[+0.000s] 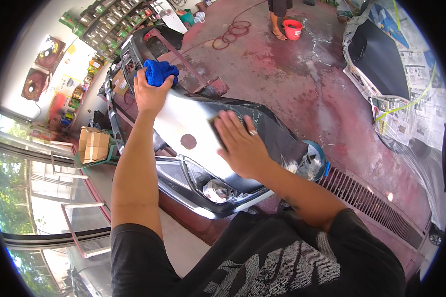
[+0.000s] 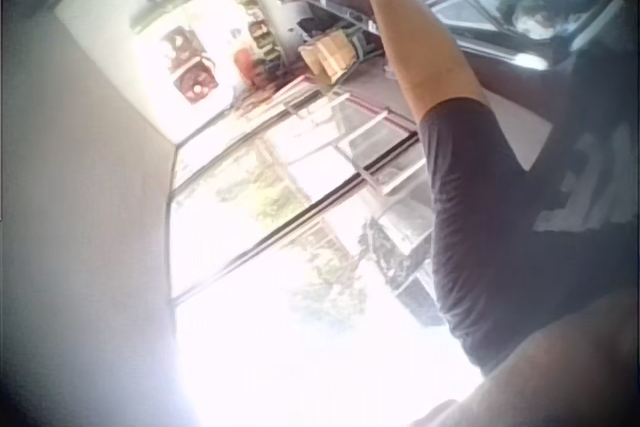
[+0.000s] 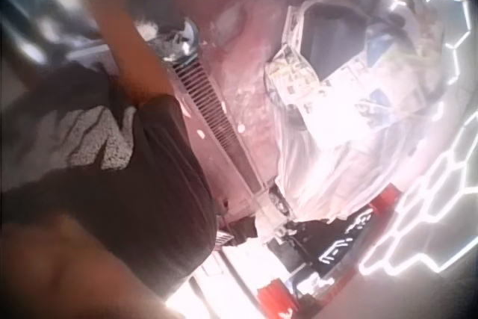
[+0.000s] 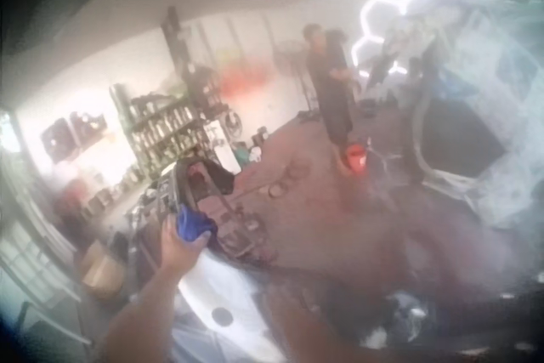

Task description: The person scrubs a detached car bumper with a sponge and wipes it with a blue cloth. They repeatedly dip the cloth into a bucket of water and continue cleaning the surface of the bumper in a workshop setting.

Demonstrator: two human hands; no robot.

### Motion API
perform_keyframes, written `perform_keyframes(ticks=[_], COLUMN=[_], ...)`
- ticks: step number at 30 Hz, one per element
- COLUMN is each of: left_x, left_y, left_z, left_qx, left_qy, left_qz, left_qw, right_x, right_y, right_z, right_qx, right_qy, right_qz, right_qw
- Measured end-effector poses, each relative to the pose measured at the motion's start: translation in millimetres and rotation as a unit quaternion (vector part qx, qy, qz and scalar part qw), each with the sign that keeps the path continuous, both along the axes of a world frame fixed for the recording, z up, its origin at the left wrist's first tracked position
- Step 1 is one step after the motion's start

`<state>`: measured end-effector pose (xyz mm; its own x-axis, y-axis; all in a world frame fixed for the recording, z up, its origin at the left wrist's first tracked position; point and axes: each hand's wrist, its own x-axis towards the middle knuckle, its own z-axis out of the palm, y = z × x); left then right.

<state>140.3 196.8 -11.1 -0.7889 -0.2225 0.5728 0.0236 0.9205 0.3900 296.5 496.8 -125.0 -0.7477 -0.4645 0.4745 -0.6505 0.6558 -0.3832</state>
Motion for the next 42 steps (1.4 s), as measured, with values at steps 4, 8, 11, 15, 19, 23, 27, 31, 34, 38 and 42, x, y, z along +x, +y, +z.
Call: perform_keyframes(ticks=[4, 8, 11, 15, 19, 23, 27, 31, 34, 38, 42], left_x=[-1.1, -6.2, -7.7, -6.6, -0.3, -12.5, 0.1, -0.4, -4.9, -4.8, 2.3], left_y=[7.1, 7.4, 5.5, -0.3, 1.6, 2.3, -5.3, 4.0, 8.1, 0.3, 2.8], left_z=[0.5, -0.4, 1.3, -2.0, 1.8, -0.6, 0.5, 0.8, 4.2, -0.1, 2.5], left_qx=[-0.004, -0.007, -0.004, -0.014, -0.002, -0.010, -0.004, -0.003, -0.006, -0.006, -0.007], left_qy=[0.007, 0.001, -0.009, 0.008, -0.019, 0.003, -0.012, -0.016, -0.010, -0.009, -0.005], left_qz=[0.003, 0.004, -0.002, 0.007, 0.014, -0.013, 0.000, 0.004, 0.004, -0.003, 0.008], left_qw=[1.000, 1.000, 1.000, 1.000, 1.000, 1.000, 1.000, 1.000, 1.000, 1.000, 1.000], right_x=[77.0, 4.0, -11.4, 56.9, 49.9, -7.0, 37.4, 66.2, -0.9, -5.0, 61.6], right_y=[80.2, -0.9, -15.0, 58.2, 42.1, -23.3, 26.3, 61.9, -7.6, -5.7, 71.9], right_z=[-92.4, -1.4, 11.4, -57.8, -50.0, 15.6, -19.6, -70.0, 2.4, 11.2, -62.2], right_qx=[0.057, 0.019, 0.011, 0.039, 0.026, 0.003, 0.016, 0.027, 0.007, 0.001, 0.033], right_qy=[-0.038, 0.015, 0.046, 0.007, 0.022, 0.068, 0.009, -0.006, 0.018, 0.024, -0.015], right_qz=[-0.025, -0.046, -0.029, -0.014, -0.024, -0.033, 0.000, 0.009, -0.016, 0.016, 0.014], right_qw=[0.997, 0.999, 0.998, 0.999, 0.999, 0.997, 1.000, 1.000, 1.000, 1.000, 0.999])
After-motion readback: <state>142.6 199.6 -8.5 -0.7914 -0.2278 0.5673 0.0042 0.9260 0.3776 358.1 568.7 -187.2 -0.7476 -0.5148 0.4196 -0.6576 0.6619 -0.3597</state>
